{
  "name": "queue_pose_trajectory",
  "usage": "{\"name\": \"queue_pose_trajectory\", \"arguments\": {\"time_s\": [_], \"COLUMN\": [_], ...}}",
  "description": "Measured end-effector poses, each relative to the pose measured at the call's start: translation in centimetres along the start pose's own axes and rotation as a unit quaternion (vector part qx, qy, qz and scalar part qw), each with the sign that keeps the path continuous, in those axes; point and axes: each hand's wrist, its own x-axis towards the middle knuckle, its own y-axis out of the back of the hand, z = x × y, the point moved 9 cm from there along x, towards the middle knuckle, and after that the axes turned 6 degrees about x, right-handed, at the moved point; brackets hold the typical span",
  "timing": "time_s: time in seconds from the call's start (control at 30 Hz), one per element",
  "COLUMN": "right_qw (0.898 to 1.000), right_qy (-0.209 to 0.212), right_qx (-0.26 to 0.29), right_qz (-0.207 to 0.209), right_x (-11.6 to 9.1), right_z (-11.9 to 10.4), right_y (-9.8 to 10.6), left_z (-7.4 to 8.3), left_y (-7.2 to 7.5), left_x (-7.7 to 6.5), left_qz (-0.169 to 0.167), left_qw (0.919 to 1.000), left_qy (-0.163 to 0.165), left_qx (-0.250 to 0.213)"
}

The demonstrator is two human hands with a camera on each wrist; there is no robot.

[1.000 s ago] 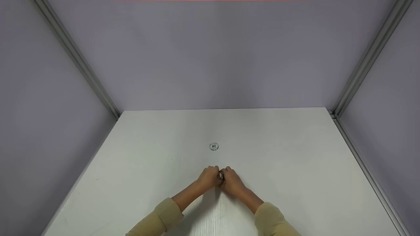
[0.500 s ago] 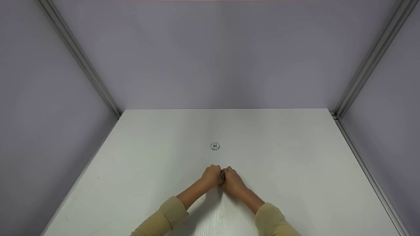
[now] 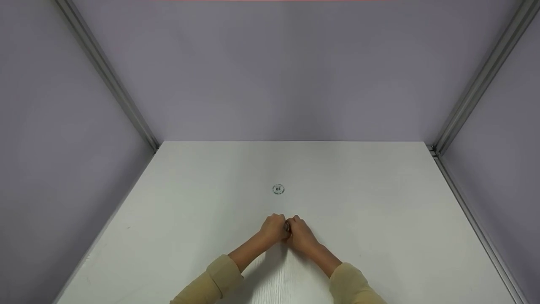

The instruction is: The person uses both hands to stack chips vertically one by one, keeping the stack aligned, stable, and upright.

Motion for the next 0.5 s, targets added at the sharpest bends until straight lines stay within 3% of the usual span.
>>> {"name": "queue_pose_trajectory", "arguments": {"time_s": [0.23, 0.33, 0.4, 0.5], "right_qw": [0.999, 0.999, 0.999, 0.999], "right_qy": [-0.032, -0.037, -0.035, -0.047], "right_qx": [0.005, 0.011, 0.016, 0.024], "right_qz": [-0.006, -0.012, -0.016, -0.011], "right_x": [-0.2, -0.1, -0.1, 0.1], "right_z": [0.4, 0.2, 0.1, 0.3], "right_y": [-0.1, -0.3, -0.5, -0.5], "left_z": [-0.3, -0.8, -1.5, -2.7], "left_y": [-0.5, -0.5, -0.4, -0.4], "left_x": [-0.1, -0.1, 0.2, 1.2], "left_qz": [-0.045, -0.108, -0.158, -0.202], "left_qw": [0.9989, 0.9923, 0.9831, 0.9734], "left_qy": [-0.003, -0.018, -0.025, -0.022], "left_qx": [-0.015, -0.058, -0.089, -0.105]}}
